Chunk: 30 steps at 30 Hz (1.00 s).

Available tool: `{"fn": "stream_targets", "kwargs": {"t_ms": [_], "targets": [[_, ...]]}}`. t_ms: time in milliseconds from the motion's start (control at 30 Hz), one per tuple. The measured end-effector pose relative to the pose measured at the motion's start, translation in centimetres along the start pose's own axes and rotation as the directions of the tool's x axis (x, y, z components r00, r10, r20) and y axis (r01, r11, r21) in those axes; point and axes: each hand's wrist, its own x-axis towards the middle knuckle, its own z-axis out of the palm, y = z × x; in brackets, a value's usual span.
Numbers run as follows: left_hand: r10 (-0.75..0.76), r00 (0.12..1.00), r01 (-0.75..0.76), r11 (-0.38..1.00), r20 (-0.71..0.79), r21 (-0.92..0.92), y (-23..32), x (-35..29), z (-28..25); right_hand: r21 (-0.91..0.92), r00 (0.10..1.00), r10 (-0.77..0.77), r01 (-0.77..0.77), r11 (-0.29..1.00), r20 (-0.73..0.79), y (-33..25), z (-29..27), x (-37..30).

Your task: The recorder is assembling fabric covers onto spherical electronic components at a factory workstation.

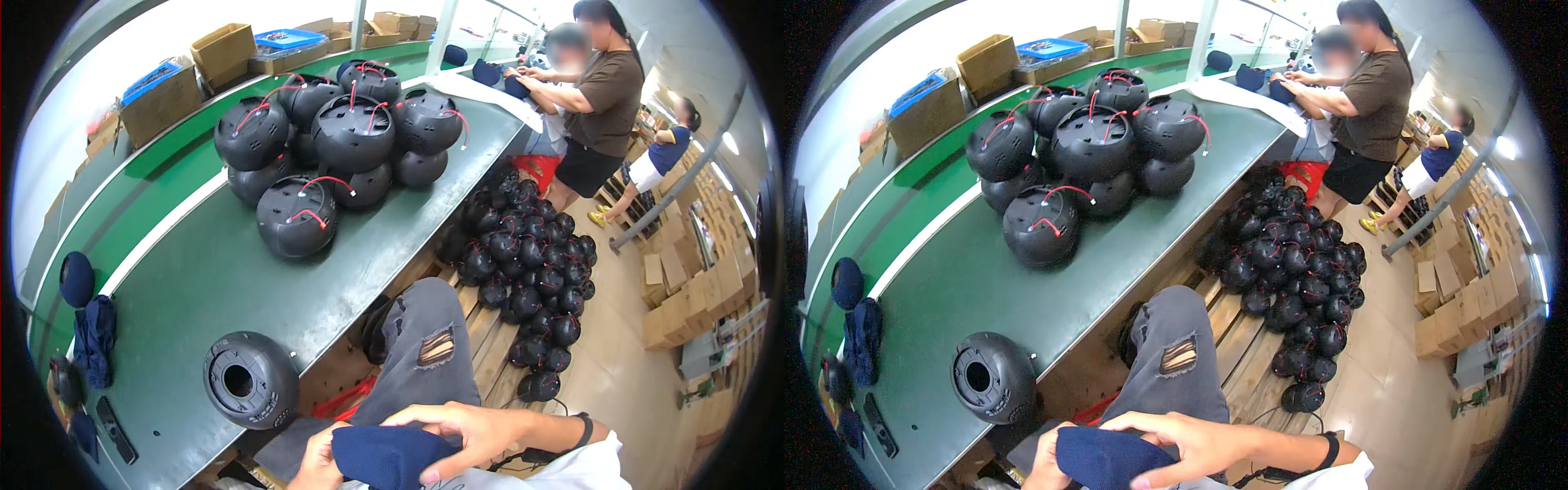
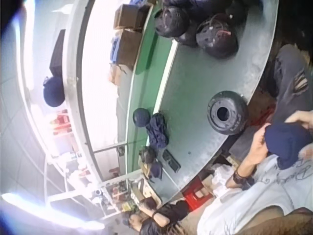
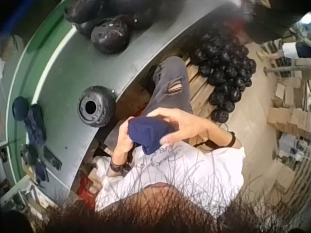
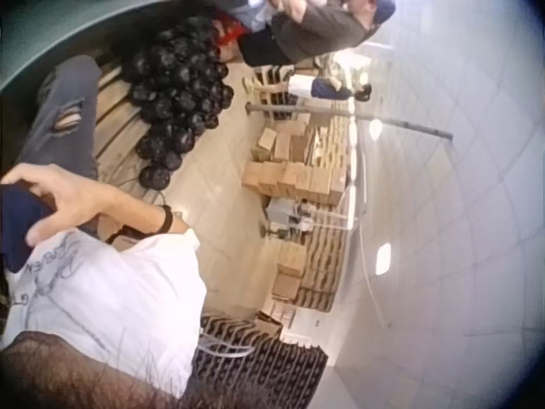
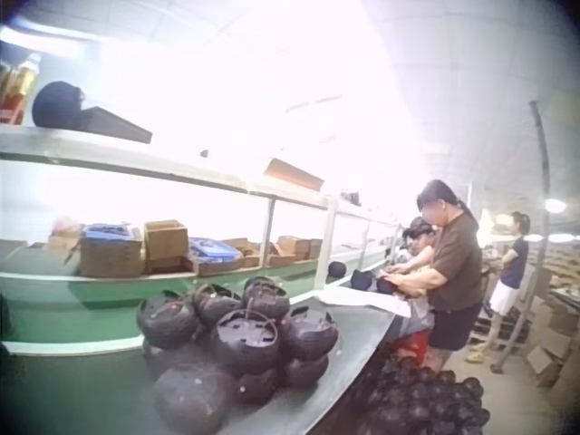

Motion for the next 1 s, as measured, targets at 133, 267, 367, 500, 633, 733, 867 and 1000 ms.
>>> {"fn": "stream_targets", "kwargs": {"t_ms": [133, 267, 367, 500, 633, 733, 867, 1000], "targets": [[0.131, 0.990, -0.141, 0.951, -0.054, -0.276, 0.6, -0.8, -1.1, 0.498, 0.489, -0.377, -0.144, 0.855, 0.787, 7.2, -4.2, 6.6], [0.075, 0.997, -0.078, 0.910, -0.023, -0.408, 1.8, -2.1, -2.4, 0.459, 0.320, -0.329, -0.604, 0.651, 0.888, 10.2, -3.4, 10.0], [0.164, 0.986, -0.161, 0.975, 0.008, -0.152, 3.3, -2.6, -3.1, 0.106, 0.167, -0.088, -0.103, 0.989, 0.982, 7.4, -1.1, 12.2], [0.155, 0.988, -0.157, 0.978, 0.028, 0.136, 5.9, -3.3, -3.3, 0.199, 0.016, -0.211, 0.279, 0.939, 0.977, 6.0, 2.4, 13.7], [0.204, 0.979, -0.201, 0.968, -0.005, 0.151, 6.1, -3.7, -3.3, 0.347, 0.080, -0.349, 0.041, 0.937, 0.934, 7.4, 2.8, 14.2], [0.114, 0.993, -0.115, 0.989, 0.014, 0.088, 4.4, -4.3, -3.6, 0.250, 0.242, -0.170, -0.350, 0.903, 0.955, 8.3, 2.0, 13.4], [-0.142, 0.985, 0.108, 0.949, -0.094, -0.295, 1.2, -5.1, -3.9, 0.321, 0.399, -0.063, -0.624, 0.713, 0.915, 9.9, 2.1, 12.4], [0.097, 0.990, -0.142, 0.770, -0.106, -0.622, -2.0, -3.7, -3.6, 0.300, 0.352, 0.020, -0.826, 0.477, 0.936, 11.4, 2.3, 10.4]]}}
